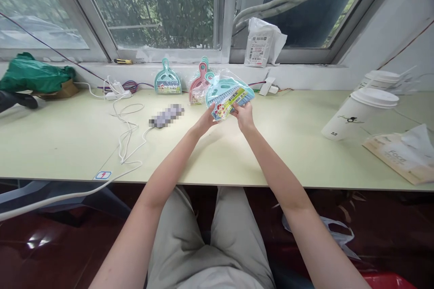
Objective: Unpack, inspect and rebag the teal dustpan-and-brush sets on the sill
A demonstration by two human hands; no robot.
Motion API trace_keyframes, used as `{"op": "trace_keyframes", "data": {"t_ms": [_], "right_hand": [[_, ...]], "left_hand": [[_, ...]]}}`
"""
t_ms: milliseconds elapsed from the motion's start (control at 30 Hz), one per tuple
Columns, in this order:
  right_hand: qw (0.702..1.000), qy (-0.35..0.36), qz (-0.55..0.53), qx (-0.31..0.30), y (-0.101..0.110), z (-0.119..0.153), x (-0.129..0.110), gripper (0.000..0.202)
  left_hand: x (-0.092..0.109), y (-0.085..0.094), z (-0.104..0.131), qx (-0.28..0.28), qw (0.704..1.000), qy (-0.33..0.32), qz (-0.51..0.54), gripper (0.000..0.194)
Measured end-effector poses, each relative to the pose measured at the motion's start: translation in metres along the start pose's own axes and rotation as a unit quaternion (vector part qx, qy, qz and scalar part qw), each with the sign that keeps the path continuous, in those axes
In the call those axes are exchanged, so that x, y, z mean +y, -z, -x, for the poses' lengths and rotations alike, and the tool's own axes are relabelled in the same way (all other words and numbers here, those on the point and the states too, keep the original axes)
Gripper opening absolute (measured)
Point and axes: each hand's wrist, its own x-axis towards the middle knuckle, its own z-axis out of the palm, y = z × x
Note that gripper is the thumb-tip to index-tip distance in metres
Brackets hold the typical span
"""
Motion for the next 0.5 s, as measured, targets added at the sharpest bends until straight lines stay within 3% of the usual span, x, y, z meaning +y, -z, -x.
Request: {"op": "trace_keyframes", "data": {"t_ms": [100,233,367,500], "right_hand": [[1.0,-0.007,-0.014,0.007,-0.004,0.006,0.002,0.036],[0.999,-0.01,-0.037,0.011,-0.012,0.017,0.004,0.034],[0.999,-0.025,-0.045,0.007,-0.019,0.025,0.008,0.039],[0.997,-0.058,-0.049,0.017,-0.018,0.023,0.011,0.037]], "left_hand": [[0.002,-0.004,-0.001,0.064,0.993,-0.098,0.014,0.07],[0.004,-0.013,0.0,0.148,0.979,-0.138,-0.022,0.097],[0.0,-0.016,0.0,0.243,0.952,-0.174,-0.072,0.09],[-0.002,-0.012,0.001,0.272,0.944,-0.161,-0.093,0.08]]}}
